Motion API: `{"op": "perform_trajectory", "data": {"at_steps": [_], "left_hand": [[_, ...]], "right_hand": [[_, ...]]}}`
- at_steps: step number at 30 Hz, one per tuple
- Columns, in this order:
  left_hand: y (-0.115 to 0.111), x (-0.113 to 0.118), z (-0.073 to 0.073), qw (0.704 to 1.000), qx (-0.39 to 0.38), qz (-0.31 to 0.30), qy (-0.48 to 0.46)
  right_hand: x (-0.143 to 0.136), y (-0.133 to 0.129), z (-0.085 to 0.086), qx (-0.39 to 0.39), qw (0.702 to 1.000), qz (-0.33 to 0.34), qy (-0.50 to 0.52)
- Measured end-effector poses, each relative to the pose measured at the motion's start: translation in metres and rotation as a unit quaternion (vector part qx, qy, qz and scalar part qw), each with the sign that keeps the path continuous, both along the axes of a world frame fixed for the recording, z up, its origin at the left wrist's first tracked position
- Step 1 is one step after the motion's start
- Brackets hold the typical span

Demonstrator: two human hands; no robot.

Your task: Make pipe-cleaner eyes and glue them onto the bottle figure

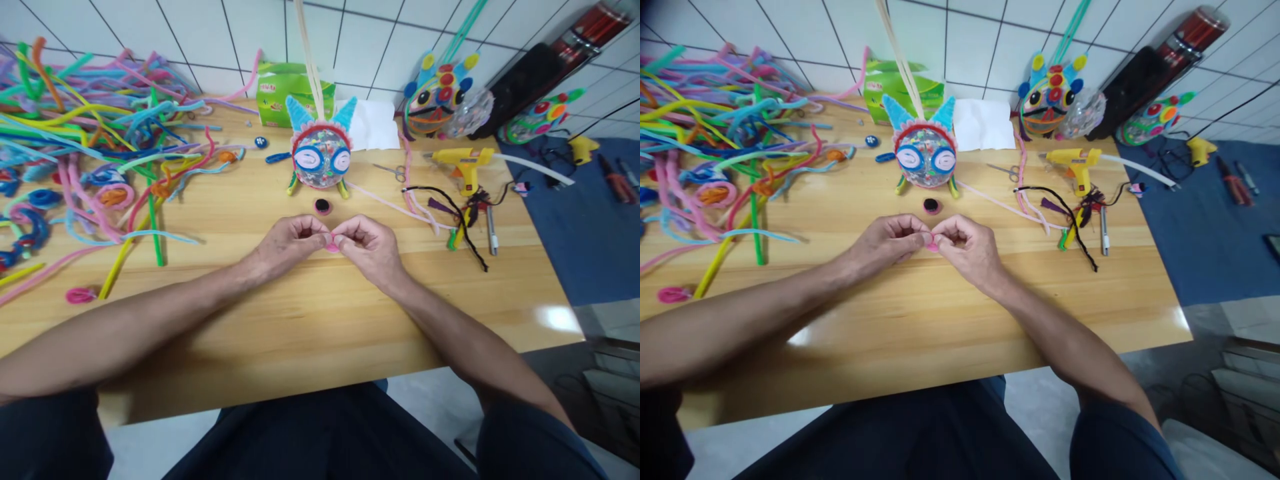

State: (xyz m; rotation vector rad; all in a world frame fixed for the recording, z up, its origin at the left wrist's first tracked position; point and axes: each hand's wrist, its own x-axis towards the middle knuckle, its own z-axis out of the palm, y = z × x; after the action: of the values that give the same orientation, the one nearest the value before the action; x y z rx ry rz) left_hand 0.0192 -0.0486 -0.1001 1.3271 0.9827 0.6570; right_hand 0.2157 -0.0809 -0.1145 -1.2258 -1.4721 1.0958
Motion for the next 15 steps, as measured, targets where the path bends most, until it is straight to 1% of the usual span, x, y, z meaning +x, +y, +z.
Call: {"op": "perform_trajectory", "data": {"at_steps": [4,8,10,15], "left_hand": [[0.001,-0.001,-0.001,1.000,0.009,-0.001,0.009],[-0.001,0.001,-0.005,0.999,0.007,0.035,0.002],[-0.002,0.001,-0.007,0.999,0.005,0.049,-0.006],[-0.004,0.001,-0.007,0.999,0.008,0.044,-0.017]], "right_hand": [[0.000,0.002,0.000,-0.009,1.000,0.009,0.016],[0.008,0.010,-0.002,0.008,1.000,-0.021,0.019],[0.010,0.012,-0.004,0.028,0.999,-0.027,-0.002],[0.003,0.008,-0.007,0.130,0.989,0.015,-0.067]]}}
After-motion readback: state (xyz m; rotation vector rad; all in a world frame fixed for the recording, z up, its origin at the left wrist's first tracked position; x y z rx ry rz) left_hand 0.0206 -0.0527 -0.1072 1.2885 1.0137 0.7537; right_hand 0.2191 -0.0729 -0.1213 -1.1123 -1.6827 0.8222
